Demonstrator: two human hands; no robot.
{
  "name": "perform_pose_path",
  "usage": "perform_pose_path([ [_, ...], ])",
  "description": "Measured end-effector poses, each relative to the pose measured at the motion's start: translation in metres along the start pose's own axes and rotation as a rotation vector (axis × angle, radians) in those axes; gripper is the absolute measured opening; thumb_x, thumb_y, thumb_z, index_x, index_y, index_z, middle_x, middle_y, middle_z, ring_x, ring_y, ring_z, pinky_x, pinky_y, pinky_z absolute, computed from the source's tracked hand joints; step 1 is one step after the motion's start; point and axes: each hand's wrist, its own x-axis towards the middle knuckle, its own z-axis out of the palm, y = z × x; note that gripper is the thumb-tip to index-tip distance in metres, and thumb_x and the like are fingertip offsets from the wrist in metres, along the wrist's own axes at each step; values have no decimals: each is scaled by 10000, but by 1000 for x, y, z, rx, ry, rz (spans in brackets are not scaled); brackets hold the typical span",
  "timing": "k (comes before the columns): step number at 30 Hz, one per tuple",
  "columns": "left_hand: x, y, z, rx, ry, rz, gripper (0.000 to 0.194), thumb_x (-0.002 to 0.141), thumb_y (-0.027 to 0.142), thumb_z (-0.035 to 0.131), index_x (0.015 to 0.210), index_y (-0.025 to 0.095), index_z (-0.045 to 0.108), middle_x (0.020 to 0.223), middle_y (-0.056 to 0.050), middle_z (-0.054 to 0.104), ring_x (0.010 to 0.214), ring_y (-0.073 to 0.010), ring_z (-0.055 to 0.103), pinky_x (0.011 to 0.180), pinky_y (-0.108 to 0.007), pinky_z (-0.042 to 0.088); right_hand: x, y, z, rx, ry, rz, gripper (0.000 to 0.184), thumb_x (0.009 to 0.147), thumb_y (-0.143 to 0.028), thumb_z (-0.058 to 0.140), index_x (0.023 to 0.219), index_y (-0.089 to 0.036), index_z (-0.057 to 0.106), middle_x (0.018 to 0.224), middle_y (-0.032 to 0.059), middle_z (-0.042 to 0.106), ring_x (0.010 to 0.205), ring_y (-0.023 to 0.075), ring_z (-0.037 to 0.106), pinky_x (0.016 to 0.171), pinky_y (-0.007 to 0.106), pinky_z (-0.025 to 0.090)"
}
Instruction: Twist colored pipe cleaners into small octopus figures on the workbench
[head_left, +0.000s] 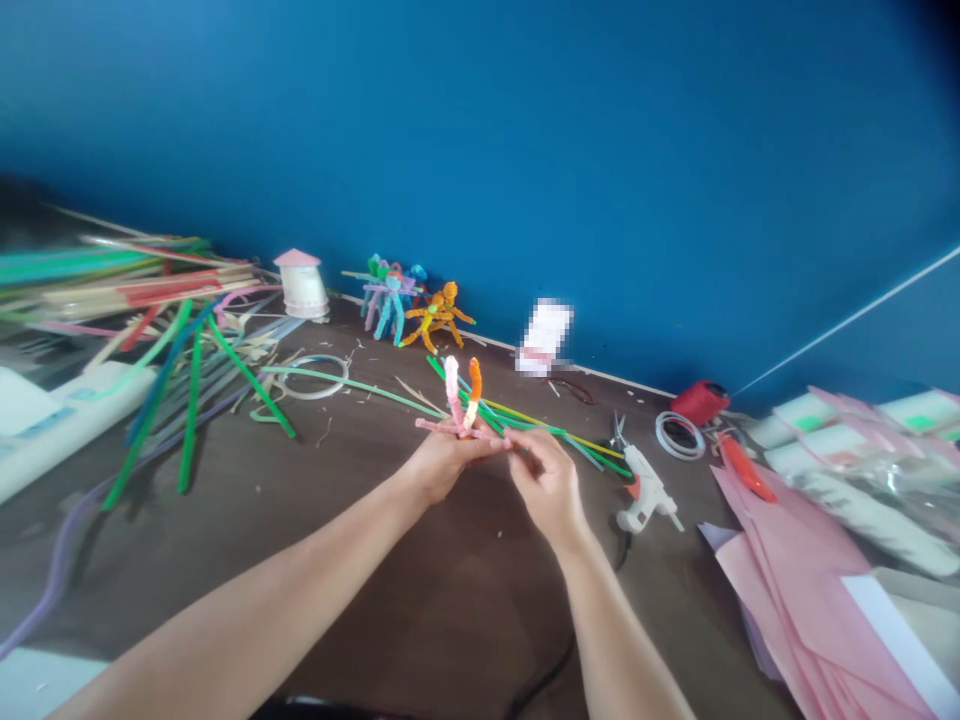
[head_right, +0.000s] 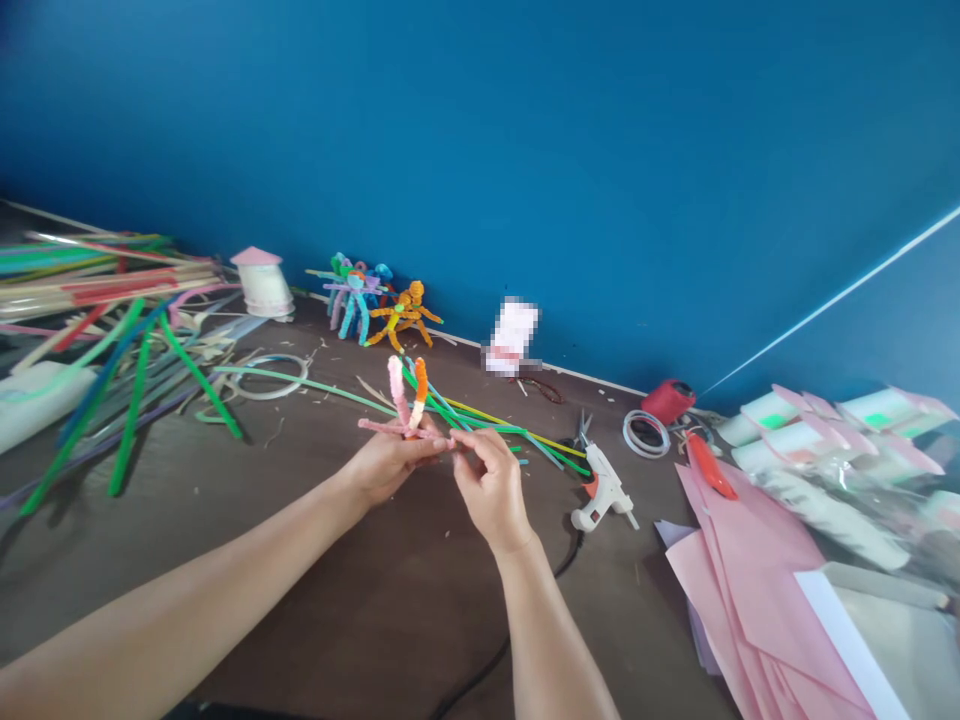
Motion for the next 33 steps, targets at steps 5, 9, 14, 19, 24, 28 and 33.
perform_pose_path([
  [5,0,0,3,48,51,93,156,585,223,703,593,127,581,583,8,571,592,-106,533,600,-243,420,0,0,2,-12,-43,63,156,780,-197,488,870,-193,615,808,49,594,707,158,537,613,262,428],
  [9,-1,0,7,186,130,166,108,595,214,681,595,129,615,614,-17,602,631,-136,559,636,-264,443,-1,1,5,-12,-63,190,117,764,-248,501,773,-177,593,710,29,603,575,135,516,549,246,414],
  [14,0,-4,7,286,214,228,73,601,187,652,578,142,599,605,-2,594,625,-134,555,620,-253,440,-3,2,10,51,-112,252,96,729,-238,511,655,-179,525,582,-12,525,509,111,464,499,219,390],
  [19,0,-3,7,289,217,216,69,599,195,648,591,146,599,602,3,595,616,-130,549,610,-249,433,-4,0,11,75,-114,228,75,727,-206,498,656,-187,486,594,-18,483,534,110,456,512,212,391],
  [24,-1,1,6,293,209,191,87,612,222,642,603,142,607,628,-19,604,663,-151,565,650,-266,444,-3,-3,5,22,-87,172,108,754,-236,483,673,-182,531,647,10,542,571,127,491,546,231,404],
  [28,-1,2,4,321,176,166,102,601,228,655,598,138,608,608,-19,603,634,-150,564,623,-263,445,-2,-2,2,40,-86,183,114,743,-273,522,678,-183,549,668,14,573,587,133,508,557,234,411],
  [33,0,4,4,351,158,132,136,589,252,675,583,138,603,569,-4,592,579,-132,548,574,-244,431,0,1,0,78,-63,277,157,698,-331,595,696,-183,541,619,-7,559,535,116,481,499,215,385],
])
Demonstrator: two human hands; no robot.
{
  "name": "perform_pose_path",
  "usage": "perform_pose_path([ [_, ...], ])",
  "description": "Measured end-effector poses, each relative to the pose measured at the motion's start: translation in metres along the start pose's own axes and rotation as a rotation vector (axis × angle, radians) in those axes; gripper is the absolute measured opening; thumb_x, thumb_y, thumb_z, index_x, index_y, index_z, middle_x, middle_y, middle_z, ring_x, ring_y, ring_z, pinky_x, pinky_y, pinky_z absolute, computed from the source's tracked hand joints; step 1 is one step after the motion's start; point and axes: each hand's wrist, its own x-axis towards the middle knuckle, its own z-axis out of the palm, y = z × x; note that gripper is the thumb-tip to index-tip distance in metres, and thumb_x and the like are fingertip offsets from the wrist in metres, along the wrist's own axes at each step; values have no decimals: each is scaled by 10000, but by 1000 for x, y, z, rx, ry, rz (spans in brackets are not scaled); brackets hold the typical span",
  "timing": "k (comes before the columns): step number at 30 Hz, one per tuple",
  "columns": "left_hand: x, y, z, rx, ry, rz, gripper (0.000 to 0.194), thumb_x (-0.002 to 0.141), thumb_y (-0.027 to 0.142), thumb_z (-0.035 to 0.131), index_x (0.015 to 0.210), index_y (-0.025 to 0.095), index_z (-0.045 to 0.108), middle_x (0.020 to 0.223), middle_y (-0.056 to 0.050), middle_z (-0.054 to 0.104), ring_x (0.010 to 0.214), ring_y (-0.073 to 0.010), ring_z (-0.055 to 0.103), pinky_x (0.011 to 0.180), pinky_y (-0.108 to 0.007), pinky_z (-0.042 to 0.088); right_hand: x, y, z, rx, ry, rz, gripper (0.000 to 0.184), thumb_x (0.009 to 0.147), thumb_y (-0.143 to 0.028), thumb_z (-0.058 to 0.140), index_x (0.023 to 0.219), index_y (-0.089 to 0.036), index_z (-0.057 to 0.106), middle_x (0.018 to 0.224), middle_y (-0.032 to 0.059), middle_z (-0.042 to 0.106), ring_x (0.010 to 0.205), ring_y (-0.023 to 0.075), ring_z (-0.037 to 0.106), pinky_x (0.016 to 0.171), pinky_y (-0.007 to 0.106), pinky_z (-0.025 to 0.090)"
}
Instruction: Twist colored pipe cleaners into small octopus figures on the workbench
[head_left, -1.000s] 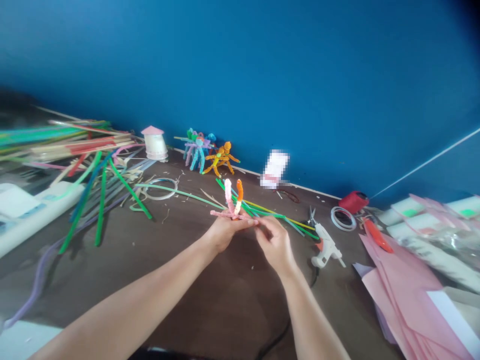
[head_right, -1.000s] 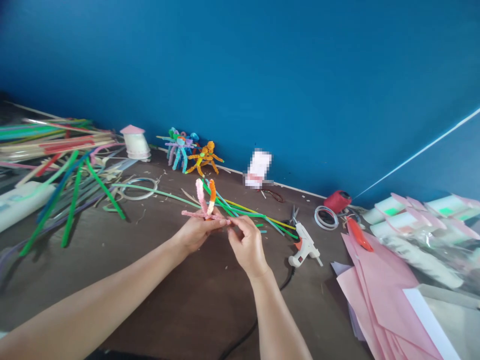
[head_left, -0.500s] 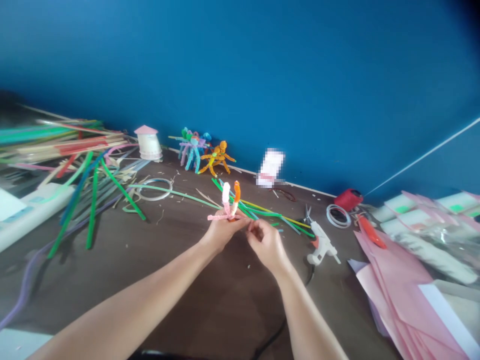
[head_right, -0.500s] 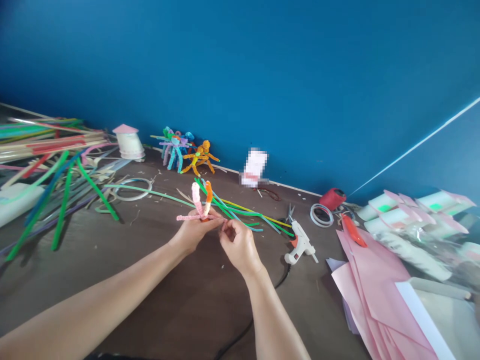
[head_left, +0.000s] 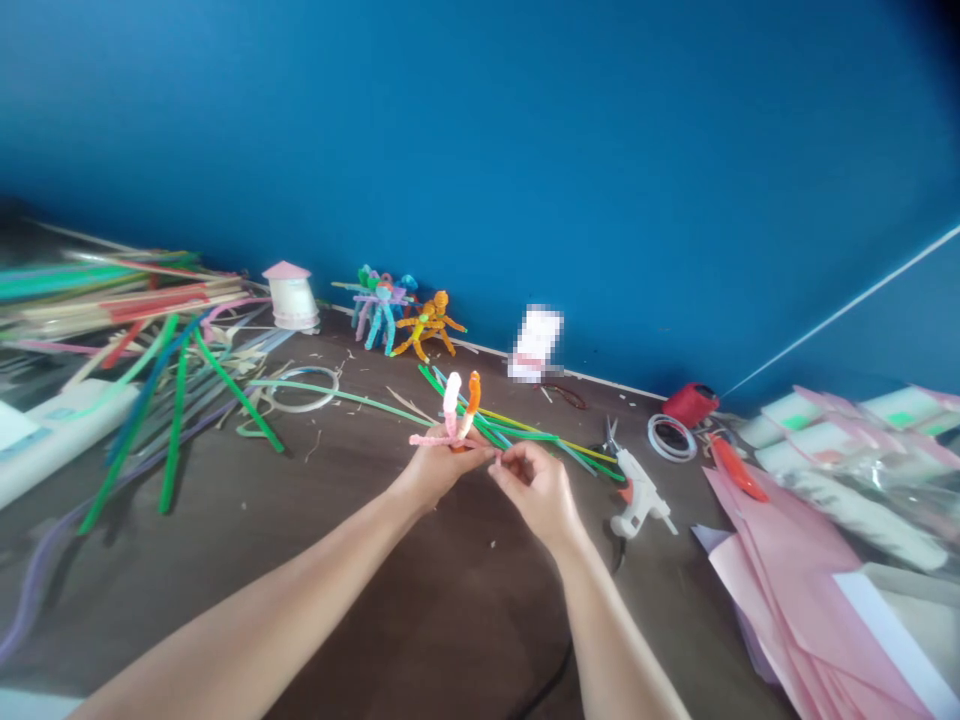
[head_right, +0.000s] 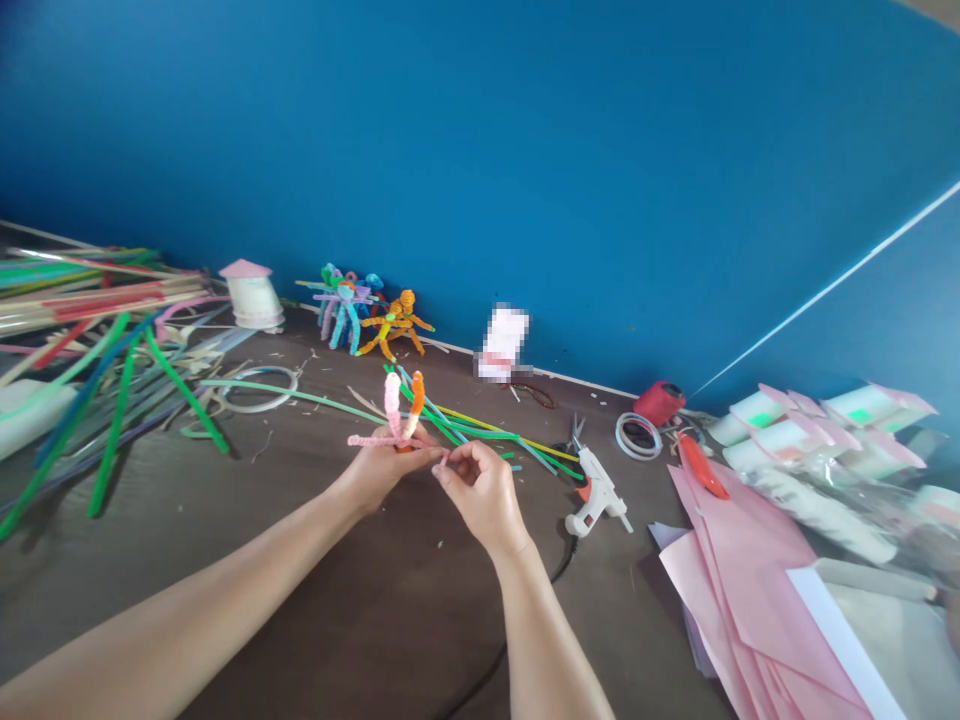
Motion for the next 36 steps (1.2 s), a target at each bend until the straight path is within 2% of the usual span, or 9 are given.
perform_pose_path([
  [10,1,-2,-2,41,-59,51,170,613,285,676,593,132,604,581,-7,579,584,-123,527,570,-237,412,3,-4,-7,137,-15,60,212,705,-372,587,660,-168,547,552,-32,496,472,89,421,453,203,340],
  [15,0,-1,-4,129,-139,74,173,624,288,666,595,138,586,562,9,550,565,-109,494,541,-225,375,3,2,-6,346,-81,184,250,705,-385,591,612,-165,517,434,-74,383,375,53,313,370,183,233],
  [18,-1,1,-5,139,-192,69,164,642,285,651,618,136,586,599,2,562,600,-114,502,576,-236,383,4,4,-6,534,-134,280,250,686,-367,607,583,-163,506,396,-92,351,337,35,271,353,173,210],
  [22,-2,1,-4,43,-273,71,152,638,255,658,604,130,578,608,-2,562,621,-119,510,609,-250,395,4,3,-5,718,-204,421,220,642,-307,631,547,-157,501,400,-99,348,308,13,245,333,160,181],
  [25,-3,-3,-1,-72,-295,45,141,617,222,676,592,129,573,604,0,558,632,-121,517,634,-257,403,4,3,-3,747,-216,483,223,630,-286,624,514,-157,484,382,-103,322,294,12,223,319,160,156],
  [28,-1,-6,1,-201,-247,-23,161,598,202,691,572,130,550,595,9,549,619,-106,511,638,-250,402,3,1,0,677,-133,405,242,673,-322,602,532,-158,493,399,-101,306,311,17,225,325,164,174],
  [30,0,-8,0,-307,-196,-111,187,587,203,699,571,135,526,603,15,548,618,-100,513,631,-247,404,1,-1,1,578,9,267,217,720,-342,572,607,-164,520,442,-89,337,341,30,266,344,168,216],
  [33,2,-9,-2,-425,-151,-209,219,573,207,710,576,141,502,628,14,556,646,-107,527,627,-250,412,-2,-6,-1,321,205,1,110,750,-293,557,737,-184,550,568,-44,473,447,66,400,428,190,328],
  [36,3,-9,-4,-465,-151,-211,203,581,205,705,579,137,515,623,15,550,642,-101,523,633,-250,412,-5,-9,-3,32,176,-222,77,772,-222,525,798,-204,595,706,2,546,574,104,476,532,225,390],
])
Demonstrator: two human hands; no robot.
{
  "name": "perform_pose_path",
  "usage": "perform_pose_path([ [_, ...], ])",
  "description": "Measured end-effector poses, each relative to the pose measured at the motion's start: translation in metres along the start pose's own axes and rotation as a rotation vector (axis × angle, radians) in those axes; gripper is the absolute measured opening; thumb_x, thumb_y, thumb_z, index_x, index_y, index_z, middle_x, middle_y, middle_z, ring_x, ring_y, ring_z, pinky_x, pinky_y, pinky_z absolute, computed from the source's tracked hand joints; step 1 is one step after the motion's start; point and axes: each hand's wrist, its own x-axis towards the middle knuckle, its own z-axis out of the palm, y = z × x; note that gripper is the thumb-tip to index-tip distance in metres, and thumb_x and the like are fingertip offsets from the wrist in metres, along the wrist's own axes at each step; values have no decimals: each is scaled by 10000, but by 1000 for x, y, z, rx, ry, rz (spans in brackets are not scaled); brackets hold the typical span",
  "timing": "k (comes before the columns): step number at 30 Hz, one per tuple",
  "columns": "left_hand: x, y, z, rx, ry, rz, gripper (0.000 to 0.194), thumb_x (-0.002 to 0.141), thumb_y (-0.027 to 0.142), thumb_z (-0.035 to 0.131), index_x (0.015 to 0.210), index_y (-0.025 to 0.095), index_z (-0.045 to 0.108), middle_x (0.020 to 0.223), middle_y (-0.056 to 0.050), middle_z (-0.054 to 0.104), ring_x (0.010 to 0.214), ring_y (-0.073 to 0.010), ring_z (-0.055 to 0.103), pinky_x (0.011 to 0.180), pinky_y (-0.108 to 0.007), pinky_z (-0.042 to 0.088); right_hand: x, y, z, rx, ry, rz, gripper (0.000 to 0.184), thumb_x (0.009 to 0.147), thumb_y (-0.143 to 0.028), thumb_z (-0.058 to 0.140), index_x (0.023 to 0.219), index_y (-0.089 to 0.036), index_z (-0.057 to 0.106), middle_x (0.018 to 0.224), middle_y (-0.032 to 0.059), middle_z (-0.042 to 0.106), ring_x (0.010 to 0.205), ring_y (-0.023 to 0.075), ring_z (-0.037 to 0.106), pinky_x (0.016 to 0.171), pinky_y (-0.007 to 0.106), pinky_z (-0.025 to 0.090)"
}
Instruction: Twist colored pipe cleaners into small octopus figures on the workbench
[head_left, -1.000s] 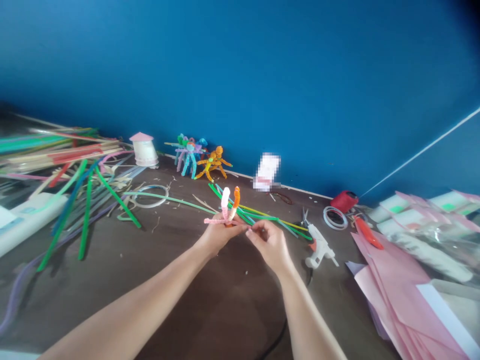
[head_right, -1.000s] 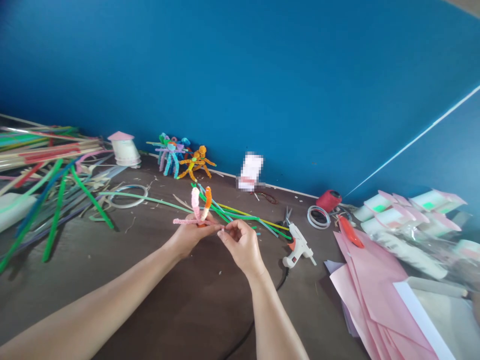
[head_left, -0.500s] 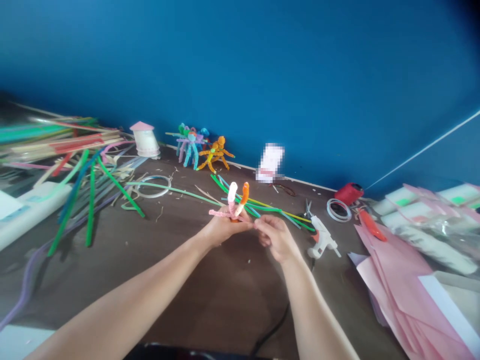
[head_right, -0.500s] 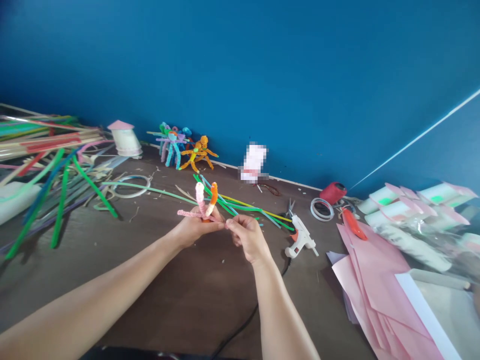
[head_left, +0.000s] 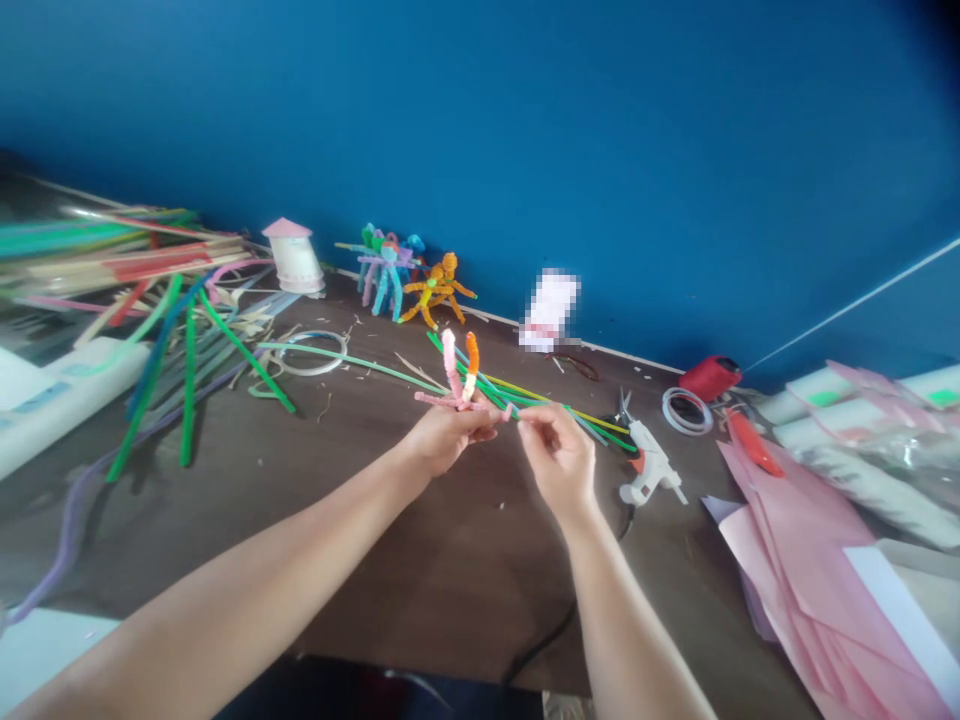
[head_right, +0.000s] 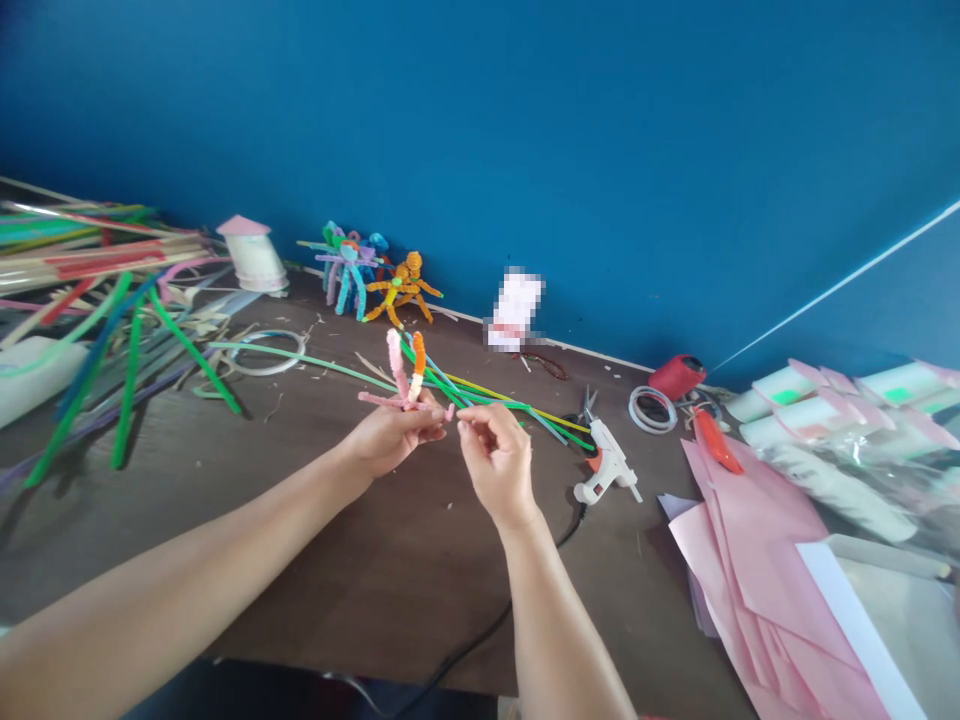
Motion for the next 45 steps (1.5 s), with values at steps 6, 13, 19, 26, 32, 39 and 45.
perform_pose_path([
  [6,-1,3,2,16,-47,17,205,586,186,708,578,134,510,564,36,509,577,-80,494,587,-229,377,0,-1,1,-179,-90,-123,141,794,-179,495,886,-221,592,759,12,544,614,118,487,576,237,413],
  [13,-3,6,4,101,-84,73,210,602,181,694,543,134,498,542,45,481,565,-76,476,589,-231,359,0,-1,2,-229,-65,-85,85,790,-235,514,849,-204,566,696,-4,517,583,117,472,571,234,408],
  [19,-4,10,4,219,-84,168,187,602,183,695,556,137,520,551,36,515,586,-90,494,609,-238,367,-2,1,2,-215,-69,45,103,770,-273,533,831,-199,569,675,-8,547,520,105,478,526,222,407],
  [26,-5,11,6,376,-42,249,143,599,209,698,578,133,578,570,15,555,600,-109,512,591,-241,389,-1,-1,1,-164,-80,122,108,761,-279,534,776,-191,593,692,-2,606,520,107,515,524,218,416],
  [32,-3,6,7,417,-32,283,139,609,235,690,585,144,587,609,1,565,631,-126,522,614,-256,402,1,-3,1,-131,-70,189,116,737,-254,536,752,-177,621,642,5,624,518,125,534,509,227,417],
  [39,-2,5,7,408,-37,311,169,605,227,690,545,149,553,608,12,531,621,-113,488,599,-245,378,3,-5,2,-84,-84,231,100,723,-217,520,718,-166,605,650,17,634,552,138,558,525,229,425],
  [45,0,2,4,437,-13,283,148,596,230,698,570,147,578,581,14,531,618,-115,491,599,-243,374,3,-3,1,-103,-164,222,102,739,-220,495,712,-160,573,631,7,609,543,133,550,522,222,424],
])
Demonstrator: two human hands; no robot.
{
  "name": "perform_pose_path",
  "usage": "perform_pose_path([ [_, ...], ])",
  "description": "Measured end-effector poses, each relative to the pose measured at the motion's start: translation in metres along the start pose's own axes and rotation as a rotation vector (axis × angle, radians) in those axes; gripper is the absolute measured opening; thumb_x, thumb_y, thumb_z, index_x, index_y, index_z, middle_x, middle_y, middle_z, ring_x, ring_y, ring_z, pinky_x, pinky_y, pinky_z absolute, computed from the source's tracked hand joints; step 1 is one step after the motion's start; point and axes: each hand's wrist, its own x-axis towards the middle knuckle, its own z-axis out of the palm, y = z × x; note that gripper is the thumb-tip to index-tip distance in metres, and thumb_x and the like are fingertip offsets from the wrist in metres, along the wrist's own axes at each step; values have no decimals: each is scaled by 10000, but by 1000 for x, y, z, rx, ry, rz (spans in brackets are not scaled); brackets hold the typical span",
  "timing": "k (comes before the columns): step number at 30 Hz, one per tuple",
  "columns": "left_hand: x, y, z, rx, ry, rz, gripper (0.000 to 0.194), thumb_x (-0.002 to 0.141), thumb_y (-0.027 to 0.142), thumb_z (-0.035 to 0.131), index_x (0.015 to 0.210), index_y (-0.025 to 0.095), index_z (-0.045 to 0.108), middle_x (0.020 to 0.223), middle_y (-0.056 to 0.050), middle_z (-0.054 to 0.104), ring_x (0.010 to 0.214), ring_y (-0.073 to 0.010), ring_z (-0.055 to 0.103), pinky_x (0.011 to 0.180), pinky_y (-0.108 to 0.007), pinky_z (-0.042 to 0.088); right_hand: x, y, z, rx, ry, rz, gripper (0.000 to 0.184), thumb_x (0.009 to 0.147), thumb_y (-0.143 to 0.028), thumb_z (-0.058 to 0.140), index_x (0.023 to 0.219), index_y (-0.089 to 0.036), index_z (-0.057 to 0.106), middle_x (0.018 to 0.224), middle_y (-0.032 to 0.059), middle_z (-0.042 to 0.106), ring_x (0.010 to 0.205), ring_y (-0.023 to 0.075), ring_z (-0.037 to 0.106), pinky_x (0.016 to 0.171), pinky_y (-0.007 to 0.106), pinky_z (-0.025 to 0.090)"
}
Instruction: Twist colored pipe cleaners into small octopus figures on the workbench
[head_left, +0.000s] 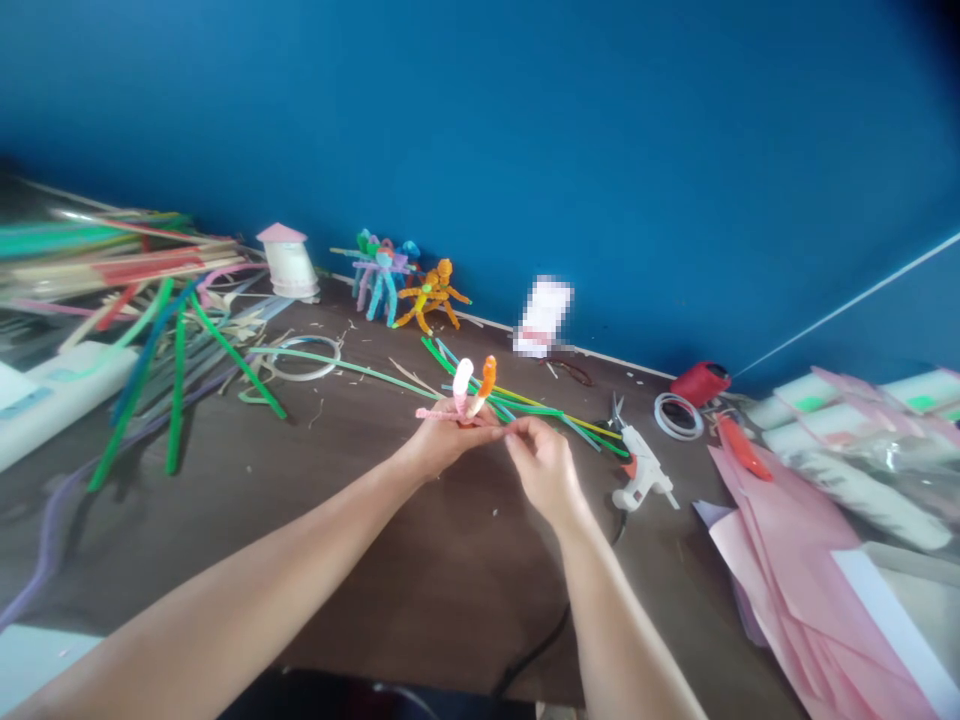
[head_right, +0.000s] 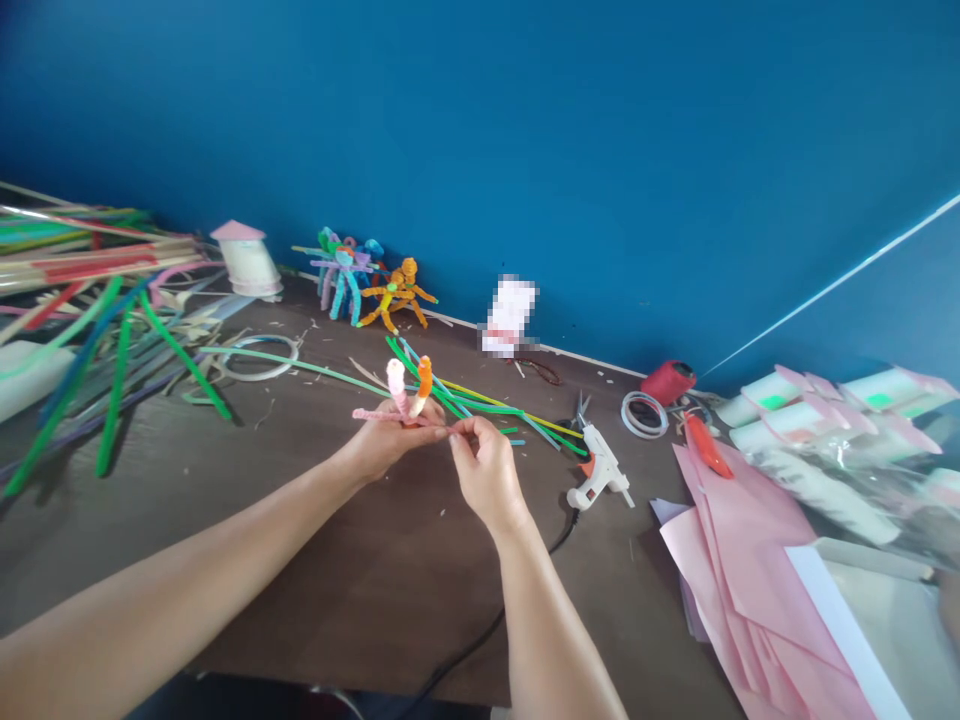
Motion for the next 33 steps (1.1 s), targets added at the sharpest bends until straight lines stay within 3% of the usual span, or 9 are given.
perform_pose_path([
  [5,0,-4,0,-39,41,-116,173,601,260,696,586,136,575,564,9,538,580,-107,492,582,-241,389,2,3,0,50,20,22,129,749,-233,500,723,-153,598,673,26,636,579,145,578,551,234,448],
  [9,1,-4,-1,-167,82,-233,204,587,281,706,620,133,568,591,5,550,578,-104,510,571,-237,406,2,8,1,44,56,-25,198,771,-244,490,909,-159,604,698,22,616,591,139,575,566,237,456],
  [12,2,-3,-2,-195,123,-281,221,567,283,717,628,132,567,635,-7,569,592,-102,522,574,-231,412,0,12,2,-23,105,-67,206,779,-238,481,944,-170,582,714,19,595,594,130,559,570,232,448],
  [20,1,-4,-1,-163,80,-273,183,569,281,707,635,138,613,800,-42,610,709,-128,532,597,-231,404,-1,12,3,-135,92,-132,142,777,-212,482,873,-187,584,745,28,592,646,142,544,614,244,440],
  [30,2,-5,-3,-192,8,-214,131,579,244,706,632,141,645,815,-44,618,715,-134,533,605,-237,394,-1,10,1,-195,64,-234,131,788,-185,464,849,-189,579,772,40,594,670,151,546,647,259,433],
  [33,2,-5,-3,-188,8,-204,135,576,237,709,620,137,631,718,-30,609,665,-126,526,599,-243,390,-1,11,2,-162,40,-223,125,805,-200,450,855,-188,564,802,49,605,691,155,563,652,261,440],
])
